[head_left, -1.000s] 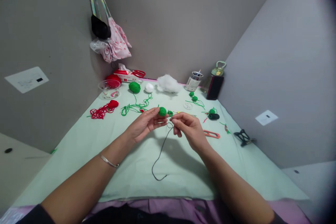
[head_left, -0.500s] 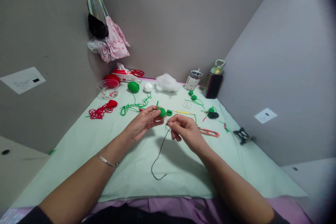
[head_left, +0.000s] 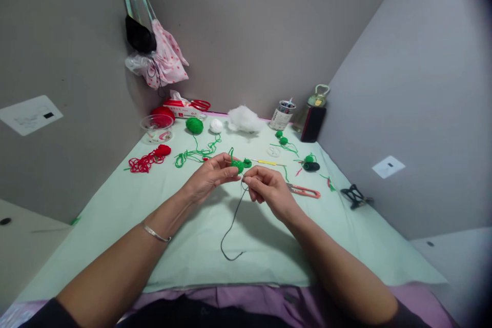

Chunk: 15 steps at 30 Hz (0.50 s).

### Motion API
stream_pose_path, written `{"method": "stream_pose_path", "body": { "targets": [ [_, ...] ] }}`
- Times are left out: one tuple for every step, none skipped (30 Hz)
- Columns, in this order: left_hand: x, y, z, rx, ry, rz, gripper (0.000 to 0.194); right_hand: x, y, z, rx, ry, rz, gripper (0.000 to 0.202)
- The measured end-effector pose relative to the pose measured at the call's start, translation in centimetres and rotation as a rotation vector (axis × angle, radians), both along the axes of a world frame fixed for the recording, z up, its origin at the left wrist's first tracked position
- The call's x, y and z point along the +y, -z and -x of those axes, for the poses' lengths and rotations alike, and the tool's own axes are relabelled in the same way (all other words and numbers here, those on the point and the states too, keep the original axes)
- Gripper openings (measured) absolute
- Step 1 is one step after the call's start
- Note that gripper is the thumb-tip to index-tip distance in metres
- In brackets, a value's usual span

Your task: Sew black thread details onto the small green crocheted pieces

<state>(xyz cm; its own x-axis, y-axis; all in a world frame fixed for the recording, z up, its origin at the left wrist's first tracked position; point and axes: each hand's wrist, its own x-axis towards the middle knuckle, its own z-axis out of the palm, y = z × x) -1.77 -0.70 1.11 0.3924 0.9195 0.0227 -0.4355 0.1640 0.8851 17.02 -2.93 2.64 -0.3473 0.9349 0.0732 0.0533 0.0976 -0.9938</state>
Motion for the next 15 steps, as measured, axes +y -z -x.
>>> {"method": "stream_pose_path", "body": {
  "targets": [
    [-0.1, 0.1, -0.1, -0.004, 0.020, -0.003, 0.026, 0.0, 0.0, 0.0, 0.004, 0.001, -0.001, 0.025],
    [-0.2, 0.2, -0.3, -0.011, 0.035, -0.002, 0.025, 0.1, 0.1, 0.0, 0.012, 0.005, -0.005, 0.026],
    [-0.3, 0.3, -0.4, -0.019, 0.043, 0.004, 0.023, 0.1, 0.1, 0.0, 0.021, 0.008, -0.007, 0.027],
    [-0.4, 0.3, -0.6, -0.026, 0.045, 0.013, 0.022, 0.2, 0.2, 0.0, 0.031, 0.010, -0.008, 0.028],
    [-0.5, 0.3, -0.7, -0.030, 0.040, 0.018, 0.022, 0.3, 0.3, 0.1, 0.041, 0.010, -0.010, 0.028],
    [-0.6, 0.1, -0.7, -0.025, 0.030, 0.017, 0.022, 0.4, 0.3, 0.1, 0.047, 0.009, -0.013, 0.029],
    [-0.7, 0.0, -0.7, -0.011, 0.013, 0.009, 0.025, 0.5, 0.4, 0.1, 0.050, 0.010, -0.018, 0.029],
    [-0.8, -0.2, -0.7, 0.008, -0.012, -0.004, 0.028, 0.6, 0.5, 0.2, 0.049, 0.012, -0.024, 0.029],
    [-0.8, -0.4, -0.6, 0.031, -0.045, -0.020, 0.030, 0.7, 0.6, 0.2, 0.045, 0.013, -0.031, 0.029],
    [-0.7, -0.7, -0.4, 0.047, -0.082, -0.035, 0.029, 0.7, 0.8, 0.3, 0.039, 0.011, -0.038, 0.029],
    [-0.6, -0.8, -0.3, 0.045, -0.120, -0.042, 0.025, 0.8, 0.9, 0.3, 0.033, 0.008, -0.043, 0.028],
    [-0.4, -1.0, 0.0, 0.019, -0.155, -0.036, 0.021, 0.8, 1.0, 0.3, 0.027, 0.004, -0.045, 0.027],
    [-0.2, -1.2, 0.2, -0.032, -0.189, -0.018, 0.016, 0.8, 1.1, 0.3, 0.024, 0.001, -0.046, 0.027],
    [0.0, -1.3, 0.5, -0.099, -0.219, 0.011, 0.012, 0.8, 1.2, 0.3, 0.021, 0.000, -0.045, 0.026],
    [0.2, -1.4, 0.8, -0.170, -0.242, 0.048, 0.011, 0.8, 1.2, 0.3, 0.021, 0.005, -0.044, 0.026]
  ]
}}
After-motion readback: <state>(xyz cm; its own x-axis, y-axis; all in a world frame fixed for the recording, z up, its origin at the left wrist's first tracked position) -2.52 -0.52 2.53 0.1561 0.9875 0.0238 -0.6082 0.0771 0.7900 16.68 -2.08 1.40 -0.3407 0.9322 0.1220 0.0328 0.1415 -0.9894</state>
